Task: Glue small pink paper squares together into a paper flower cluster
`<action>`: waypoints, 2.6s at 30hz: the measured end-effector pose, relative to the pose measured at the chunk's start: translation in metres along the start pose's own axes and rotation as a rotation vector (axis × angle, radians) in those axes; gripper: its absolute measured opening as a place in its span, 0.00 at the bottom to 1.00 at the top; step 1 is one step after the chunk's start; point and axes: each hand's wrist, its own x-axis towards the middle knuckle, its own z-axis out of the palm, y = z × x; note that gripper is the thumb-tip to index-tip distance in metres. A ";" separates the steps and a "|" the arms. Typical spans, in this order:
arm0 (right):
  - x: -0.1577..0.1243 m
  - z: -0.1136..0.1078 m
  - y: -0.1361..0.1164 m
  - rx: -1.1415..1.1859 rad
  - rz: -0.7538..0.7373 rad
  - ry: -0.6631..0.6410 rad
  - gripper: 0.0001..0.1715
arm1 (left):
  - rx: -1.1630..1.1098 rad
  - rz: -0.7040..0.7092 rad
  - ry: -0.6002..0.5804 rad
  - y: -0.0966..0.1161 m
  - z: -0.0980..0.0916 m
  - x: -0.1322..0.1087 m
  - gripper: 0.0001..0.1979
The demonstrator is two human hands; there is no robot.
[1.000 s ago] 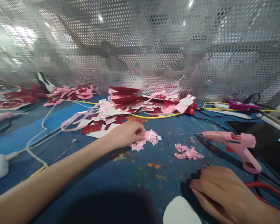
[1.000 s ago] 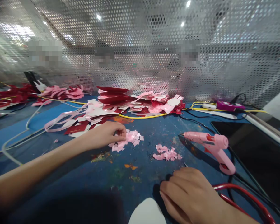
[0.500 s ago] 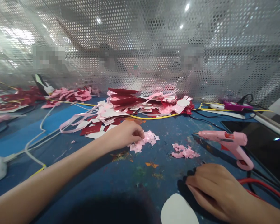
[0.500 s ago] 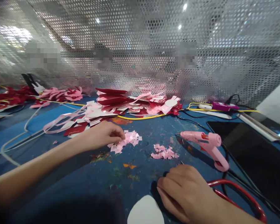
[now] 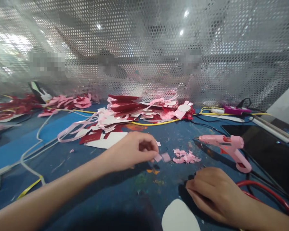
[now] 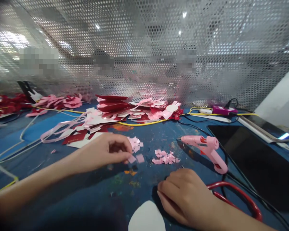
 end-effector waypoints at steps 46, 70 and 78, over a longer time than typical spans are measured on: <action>0.141 0.013 0.010 0.088 0.096 -0.325 0.10 | -0.269 0.610 -0.313 -0.026 0.117 -0.022 0.10; 0.146 0.001 0.001 0.078 0.061 -0.394 0.10 | -0.099 0.766 -0.306 -0.025 0.117 -0.020 0.08; 0.162 -0.005 0.010 0.098 0.110 -0.403 0.11 | -0.176 0.710 -0.322 -0.025 0.115 -0.020 0.08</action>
